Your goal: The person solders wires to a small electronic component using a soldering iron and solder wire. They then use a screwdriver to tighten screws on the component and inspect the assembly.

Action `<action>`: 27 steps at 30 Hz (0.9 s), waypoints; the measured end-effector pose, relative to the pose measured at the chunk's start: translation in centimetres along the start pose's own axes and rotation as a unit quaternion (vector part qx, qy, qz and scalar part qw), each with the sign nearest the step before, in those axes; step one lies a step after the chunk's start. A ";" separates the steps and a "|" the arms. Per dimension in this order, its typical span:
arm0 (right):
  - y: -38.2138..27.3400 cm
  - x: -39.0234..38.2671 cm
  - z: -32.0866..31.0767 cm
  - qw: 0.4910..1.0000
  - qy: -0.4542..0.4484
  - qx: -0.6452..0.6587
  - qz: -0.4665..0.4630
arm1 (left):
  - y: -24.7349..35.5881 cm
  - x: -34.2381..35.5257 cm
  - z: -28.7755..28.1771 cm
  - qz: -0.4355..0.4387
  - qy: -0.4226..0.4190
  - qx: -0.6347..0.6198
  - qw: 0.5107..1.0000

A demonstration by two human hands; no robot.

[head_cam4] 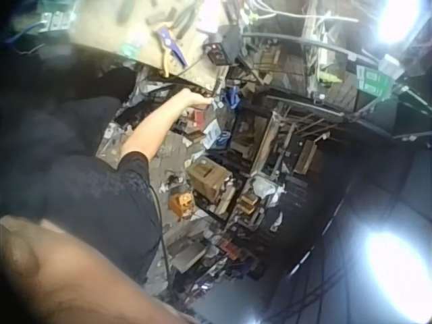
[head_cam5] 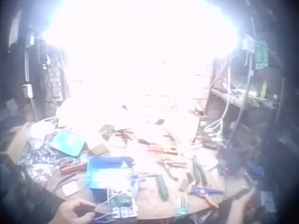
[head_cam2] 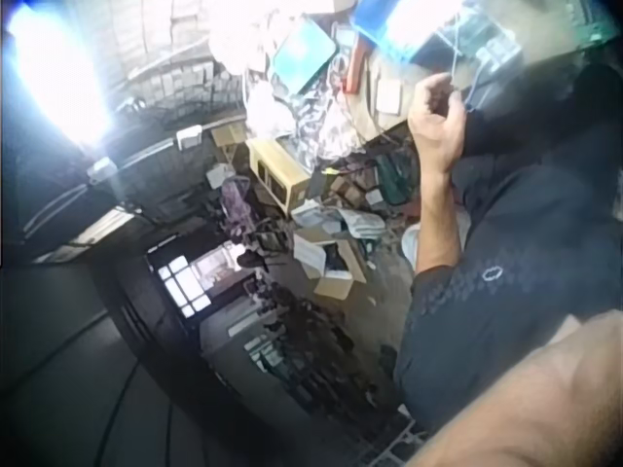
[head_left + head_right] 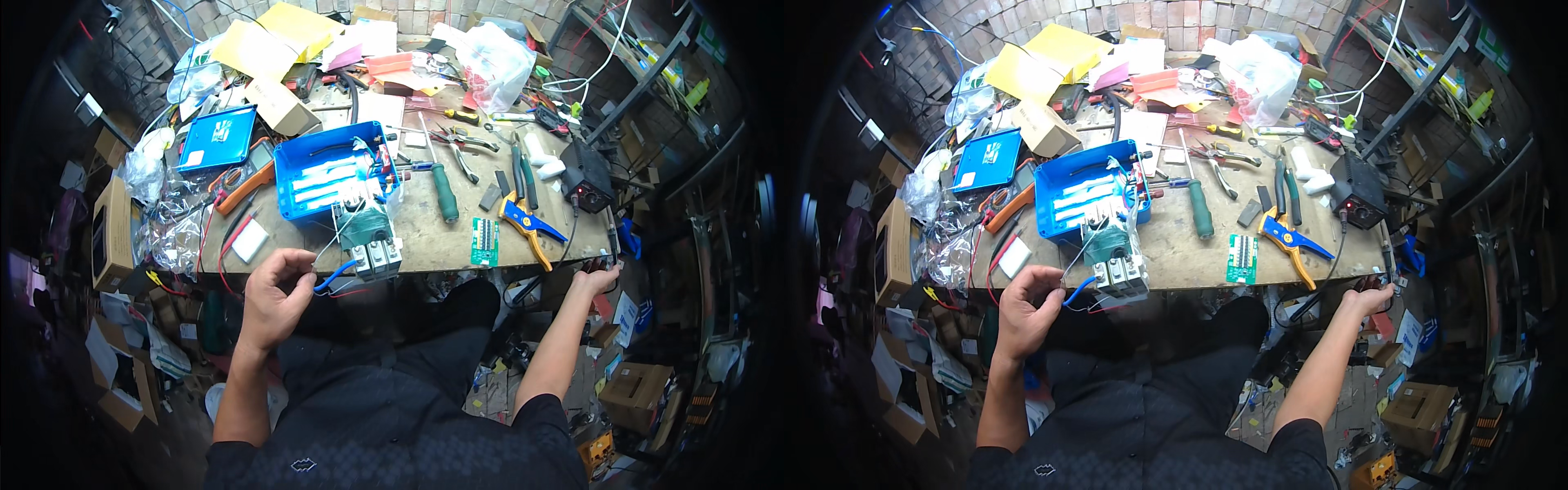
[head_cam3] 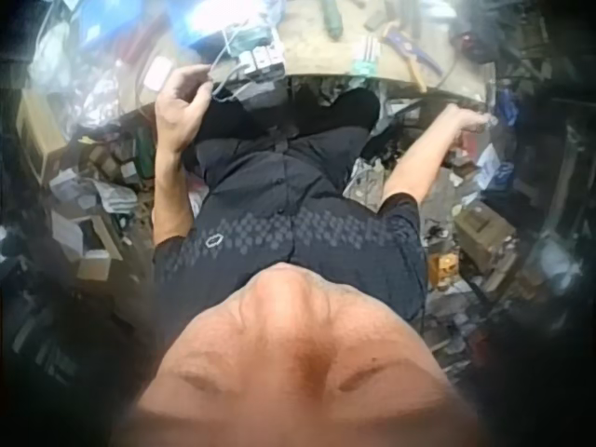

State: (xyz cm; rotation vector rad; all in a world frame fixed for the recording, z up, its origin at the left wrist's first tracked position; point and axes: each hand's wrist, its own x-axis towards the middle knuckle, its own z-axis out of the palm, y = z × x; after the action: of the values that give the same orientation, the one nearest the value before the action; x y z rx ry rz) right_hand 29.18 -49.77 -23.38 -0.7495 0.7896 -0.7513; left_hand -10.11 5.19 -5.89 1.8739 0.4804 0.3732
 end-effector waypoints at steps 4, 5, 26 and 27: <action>0.2 2.2 -1.2 0.999 -0.027 -0.010 0.017 | 0.2 0.2 0.2 0.000 0.017 -0.023 1.000; 0.0 3.6 -2.0 0.998 -0.055 0.009 0.032 | 0.3 0.4 0.2 0.005 0.014 -0.021 1.000; -11.6 -1.7 -0.6 0.567 -0.210 -0.728 -0.322 | -1.9 1.1 -0.2 0.047 0.016 -0.027 0.998; -11.6 -2.8 -0.2 0.597 -0.228 -0.720 -0.271 | -1.9 0.9 -0.2 0.048 0.015 -0.027 0.998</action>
State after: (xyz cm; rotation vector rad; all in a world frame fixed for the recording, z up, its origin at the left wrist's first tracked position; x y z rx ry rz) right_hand 24.22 -53.50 -13.20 -2.6558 0.5437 -0.2195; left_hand -9.69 6.43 -7.61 1.8447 0.3975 0.4746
